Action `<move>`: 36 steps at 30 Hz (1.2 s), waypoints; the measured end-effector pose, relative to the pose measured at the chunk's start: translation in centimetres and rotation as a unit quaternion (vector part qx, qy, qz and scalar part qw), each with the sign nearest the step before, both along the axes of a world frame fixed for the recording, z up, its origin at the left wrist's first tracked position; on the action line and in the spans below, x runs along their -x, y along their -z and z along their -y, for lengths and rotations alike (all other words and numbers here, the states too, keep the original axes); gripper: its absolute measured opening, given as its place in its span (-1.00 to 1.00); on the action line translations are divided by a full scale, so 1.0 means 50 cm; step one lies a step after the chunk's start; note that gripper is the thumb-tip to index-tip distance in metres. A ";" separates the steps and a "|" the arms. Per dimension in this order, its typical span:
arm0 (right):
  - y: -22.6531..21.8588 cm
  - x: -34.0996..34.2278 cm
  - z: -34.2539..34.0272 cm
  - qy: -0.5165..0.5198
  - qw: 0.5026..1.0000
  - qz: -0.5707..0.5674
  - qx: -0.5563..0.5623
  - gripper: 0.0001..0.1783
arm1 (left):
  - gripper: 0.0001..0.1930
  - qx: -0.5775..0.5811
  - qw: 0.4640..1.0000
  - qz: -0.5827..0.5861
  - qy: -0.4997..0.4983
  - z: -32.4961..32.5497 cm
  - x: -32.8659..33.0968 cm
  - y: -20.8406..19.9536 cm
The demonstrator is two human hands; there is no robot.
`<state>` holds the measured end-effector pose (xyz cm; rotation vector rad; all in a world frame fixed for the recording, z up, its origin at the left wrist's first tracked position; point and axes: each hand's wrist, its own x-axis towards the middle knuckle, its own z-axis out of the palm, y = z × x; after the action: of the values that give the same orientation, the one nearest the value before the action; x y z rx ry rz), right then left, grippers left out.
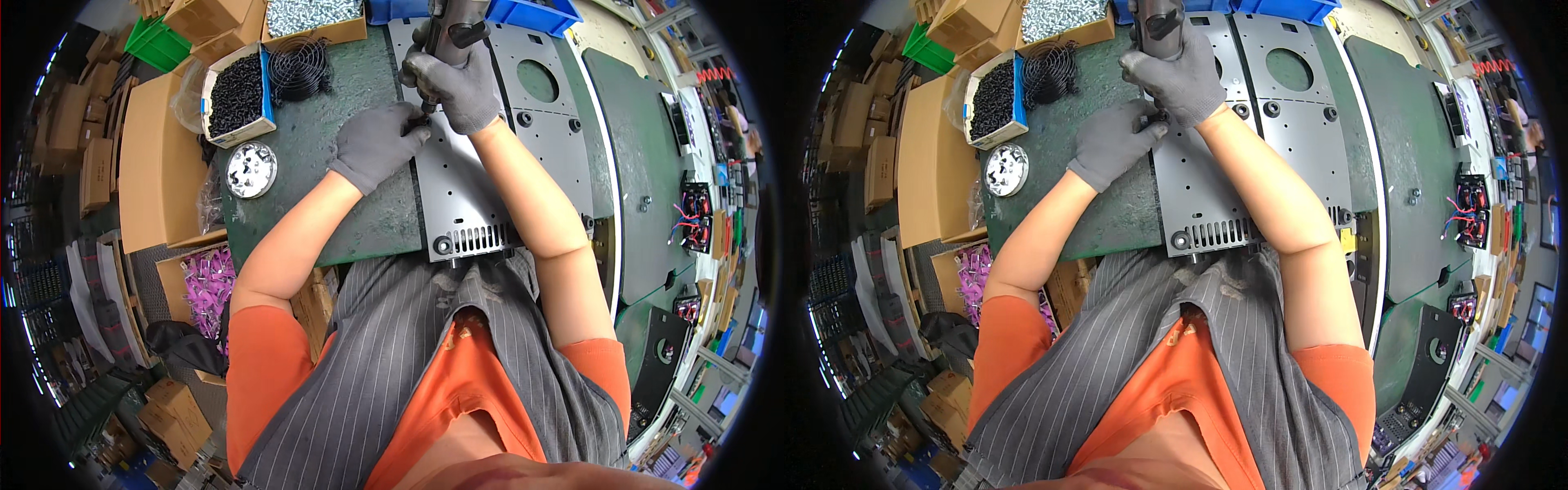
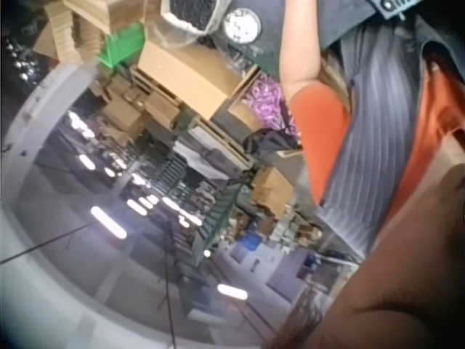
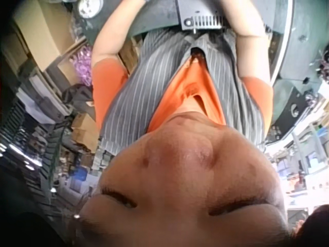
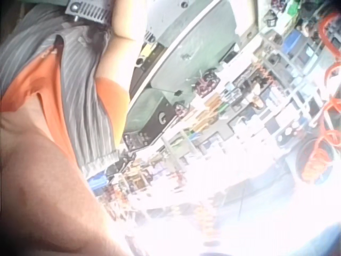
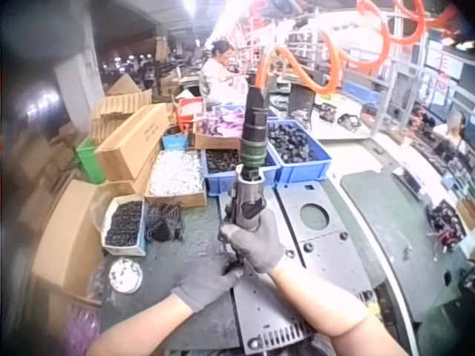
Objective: Assembling fan grills and rubber components onto metal panels and a chassis using a brush and a pneumatic screwdriver.
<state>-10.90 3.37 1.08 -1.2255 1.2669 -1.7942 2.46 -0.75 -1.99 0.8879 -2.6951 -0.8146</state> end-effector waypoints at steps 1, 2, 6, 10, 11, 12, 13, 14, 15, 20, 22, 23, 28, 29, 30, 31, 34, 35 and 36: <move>-0.005 -0.003 -0.002 -0.003 1.000 0.002 0.003 -0.69 | -0.67 0.000 1.000 0.015 -0.002 -0.002 0.000 -0.004; -0.012 -0.006 -0.003 -0.010 1.000 0.021 0.005 -0.69 | -0.67 0.003 1.000 0.018 -0.004 -0.003 -0.001 -0.007; -0.013 0.002 0.003 -0.031 0.998 0.051 0.018 -0.69 | -0.68 0.015 1.000 -0.002 -0.001 0.003 0.005 -0.004; -0.006 0.022 0.005 -0.085 0.991 0.095 0.025 -0.60 | -0.69 -0.003 1.000 0.010 0.012 0.008 0.010 -0.014; -0.004 0.030 0.008 -0.097 0.994 0.056 0.004 -0.60 | -0.68 -0.013 1.000 -0.001 0.014 0.008 0.012 -0.005; -0.005 0.039 0.008 -0.107 0.994 0.016 -0.017 -0.60 | -0.68 -0.025 1.000 -0.003 0.003 0.006 0.013 -0.001; -0.013 0.039 -0.001 -0.104 0.994 0.016 -0.006 -0.60 | -0.68 -0.014 1.000 -0.001 0.007 0.013 0.007 0.010; -0.025 0.035 -0.019 -0.091 0.995 0.035 0.018 -0.53 | -0.68 -0.087 0.995 -0.044 0.023 0.025 0.004 0.016; -0.035 0.027 -0.035 -0.079 0.995 0.053 0.042 -0.46 | -0.67 -0.158 0.983 -0.086 0.039 0.042 0.004 0.018; -0.081 0.007 -0.149 -0.099 0.961 0.216 0.144 -0.47 | -0.66 -0.126 0.977 -0.170 -0.028 0.193 0.038 -0.077; -0.071 -0.006 -0.186 -0.110 0.948 0.264 0.140 -0.43 | -0.63 -0.077 0.973 -0.198 -0.096 0.259 0.066 -0.131; -0.068 -0.011 -0.197 -0.108 0.954 0.241 0.141 -0.43 | -0.62 -0.049 0.967 -0.221 -0.121 0.297 0.079 -0.148; -0.052 -0.032 -0.239 -0.111 0.948 0.271 0.122 -0.47 | -0.59 -0.097 0.962 -0.192 -0.165 0.492 0.106 -0.145; -0.050 -0.030 -0.244 -0.108 0.948 0.271 0.124 -0.47 | -0.59 -0.097 0.963 -0.192 -0.162 0.486 0.107 -0.148; -0.045 -0.028 -0.248 -0.099 0.952 0.268 0.115 -0.48 | -0.62 -0.180 0.935 -0.224 -0.209 0.479 0.098 -0.148; -0.043 -0.027 -0.251 -0.092 0.954 0.264 0.105 -0.48 | -0.64 -0.261 0.896 -0.255 -0.255 0.466 0.089 -0.156; -0.039 -0.031 -0.249 -0.098 0.951 0.276 0.097 -0.50 | -0.57 -0.375 0.839 -0.305 -0.252 0.465 0.042 -0.149; -0.036 -0.029 -0.250 -0.102 0.950 0.279 0.096 -0.50 | -0.52 -0.376 0.825 -0.344 -0.244 0.435 0.028 -0.154; -0.033 -0.027 -0.251 -0.109 0.948 0.283 0.098 -0.50 | -0.44 -0.364 0.835 -0.340 -0.233 0.419 0.015 -0.156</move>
<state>-9.57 15.93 2.70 -0.8126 0.6177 -1.9427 1.72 -21.70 5.83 1.0462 -1.4476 -1.6632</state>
